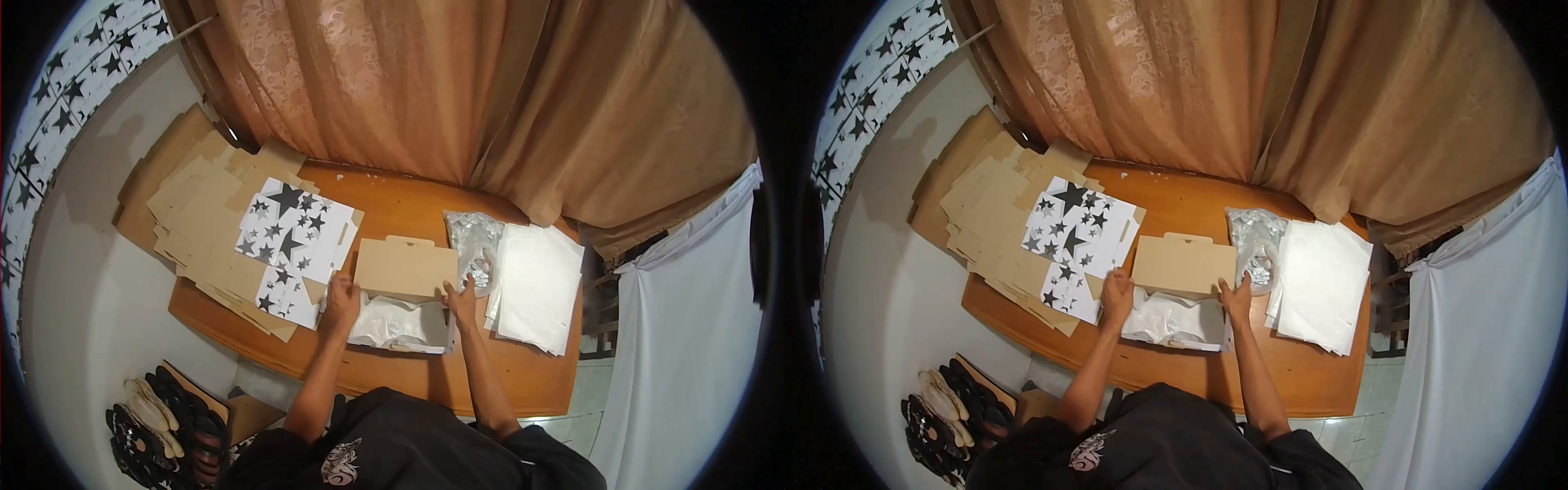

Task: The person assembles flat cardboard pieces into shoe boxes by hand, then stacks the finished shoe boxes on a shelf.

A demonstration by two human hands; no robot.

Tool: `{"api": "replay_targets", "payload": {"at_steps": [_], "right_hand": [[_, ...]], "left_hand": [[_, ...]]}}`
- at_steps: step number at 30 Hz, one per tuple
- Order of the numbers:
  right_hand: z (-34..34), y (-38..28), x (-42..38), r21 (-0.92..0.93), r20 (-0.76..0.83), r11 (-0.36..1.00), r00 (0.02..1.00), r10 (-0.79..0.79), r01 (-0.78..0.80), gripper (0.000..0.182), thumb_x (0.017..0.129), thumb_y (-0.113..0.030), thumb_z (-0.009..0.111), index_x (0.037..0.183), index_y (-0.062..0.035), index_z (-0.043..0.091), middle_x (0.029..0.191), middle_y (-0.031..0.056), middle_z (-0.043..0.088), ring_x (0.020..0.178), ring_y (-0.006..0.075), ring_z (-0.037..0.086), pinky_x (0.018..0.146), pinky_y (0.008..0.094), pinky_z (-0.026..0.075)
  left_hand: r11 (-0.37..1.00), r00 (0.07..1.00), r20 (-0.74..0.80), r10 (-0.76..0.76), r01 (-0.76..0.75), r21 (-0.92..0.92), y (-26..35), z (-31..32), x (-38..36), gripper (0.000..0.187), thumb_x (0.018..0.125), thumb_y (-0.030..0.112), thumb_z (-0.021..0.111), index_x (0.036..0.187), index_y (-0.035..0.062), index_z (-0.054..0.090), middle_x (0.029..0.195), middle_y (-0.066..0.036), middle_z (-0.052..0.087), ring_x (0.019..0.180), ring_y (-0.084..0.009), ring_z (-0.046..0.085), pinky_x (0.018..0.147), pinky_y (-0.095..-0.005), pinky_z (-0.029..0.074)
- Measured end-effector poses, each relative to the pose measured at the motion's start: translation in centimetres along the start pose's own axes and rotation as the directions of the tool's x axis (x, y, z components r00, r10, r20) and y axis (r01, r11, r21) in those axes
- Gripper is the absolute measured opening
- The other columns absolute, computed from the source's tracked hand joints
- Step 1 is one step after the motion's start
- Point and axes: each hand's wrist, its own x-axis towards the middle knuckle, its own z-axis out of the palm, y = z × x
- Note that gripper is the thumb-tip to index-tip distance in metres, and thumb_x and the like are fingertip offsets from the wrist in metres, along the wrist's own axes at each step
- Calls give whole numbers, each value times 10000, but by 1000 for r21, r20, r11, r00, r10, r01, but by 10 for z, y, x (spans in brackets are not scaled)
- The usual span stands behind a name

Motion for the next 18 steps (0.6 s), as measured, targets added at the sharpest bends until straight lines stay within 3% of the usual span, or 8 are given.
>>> {"api": "replay_targets", "payload": {"at_steps": [1, 3, 4, 6, 7, 11, 15, 18], "right_hand": [[-1, -4, 5, -11, -7, 1000, 1000, -5, 5, 760, 886, -279, 738, 1464, 9, 336, 1030, 147, 666, 752, 177, 641, 655, 350, 523], [0, -9, 12, 192, 109, 965, 981, 162, -181, 858, 914, -398, 694, 1521, -39, 205, 1190, 144, 611, 762, 177, 632, 696, 370, 524], [-1, -16, 10, 183, 110, 968, 982, 151, -169, 858, 914, -398, 694, 1521, -39, 205, 1190, 144, 611, 762, 177, 632, 696, 370, 524], [-12, -30, -2, 259, 258, 952, 961, 95, -164, 826, 924, -571, 602, 1487, -70, 264, 1247, 139, 559, 823, 189, 631, 775, 401, 522], [-13, -24, -1, 308, 246, 934, 963, 108, -183, 758, 913, -683, 517, 1382, -100, 387, 1198, 137, 556, 907, 234, 635, 836, 429, 514], [-42, -4, -10, 592, 313, 751, 942, 121, -293, 654, 913, -679, 522, 1196, -90, 508, 1214, 144, 533, 959, 300, 628, 863, 445, 516], [-55, -5, -41, 330, 113, 933, 987, 116, -147, 543, 966, -549, 523, 1204, -60, 529, 1243, 112, 526, 995, 266, 624, 858, 410, 535], [-63, -16, -68, 315, 260, 946, 966, -7, -78, 405, 970, -403, 545, 1182, -58, 566, 1195, 82, 547, 979, 226, 627, 831, 379, 546]], "left_hand": [[1000, 1000, 0, -5, 5, -14, -28, 15, 7, 332, 896, 248, 696, 1123, 33, 585, 1014, -99, 684, 851, -190, 674, 681, -366, 535], [918, 853, 381, -356, 395, -27, -62, 32, 22, 608, 898, 372, 700, 1342, 35, 457, 1231, -145, 626, 979, -253, 661, 765, -434, 543], [917, 856, 375, -355, 398, -40, -46, 27, 29, 608, 898, 372, 700, 1342, 35, 457, 1231, -145, 626, 979, -253, 661, 765, -434, 543], [728, 692, 519, -501, 662, -180, 10, -2, 36, 819, 890, 543, 658, 1451, 14, 380, 1410, -223, 493, 1225, -358, 558, 969, -446, 502], [725, 699, 518, -494, 659, -198, 21, -10, 41, 819, 890, 543, 658, 1451, 14, 380, 1410, -223, 493, 1225, -358, 558, 969, -446, 502], [559, 616, 646, -451, 759, -333, 17, -18, 22, 953, 886, 732, 499, 1528, 74, 252, 1546, -193, 311, 1278, -395, 504, 980, -517, 482], [359, 564, 667, -487, 825, -436, 33, -42, 2, 836, 932, 682, 472, 1516, 114, 285, 1572, -180, 244, 1321, -445, 435, 859, -491, 562], [158, 533, 749, -393, 842, -516, 44, -66, -13, 762, 942, 585, 554, 1489, 114, 312, 1515, -164, 303, 1268, -466, 464, 865, -480, 573]]}}
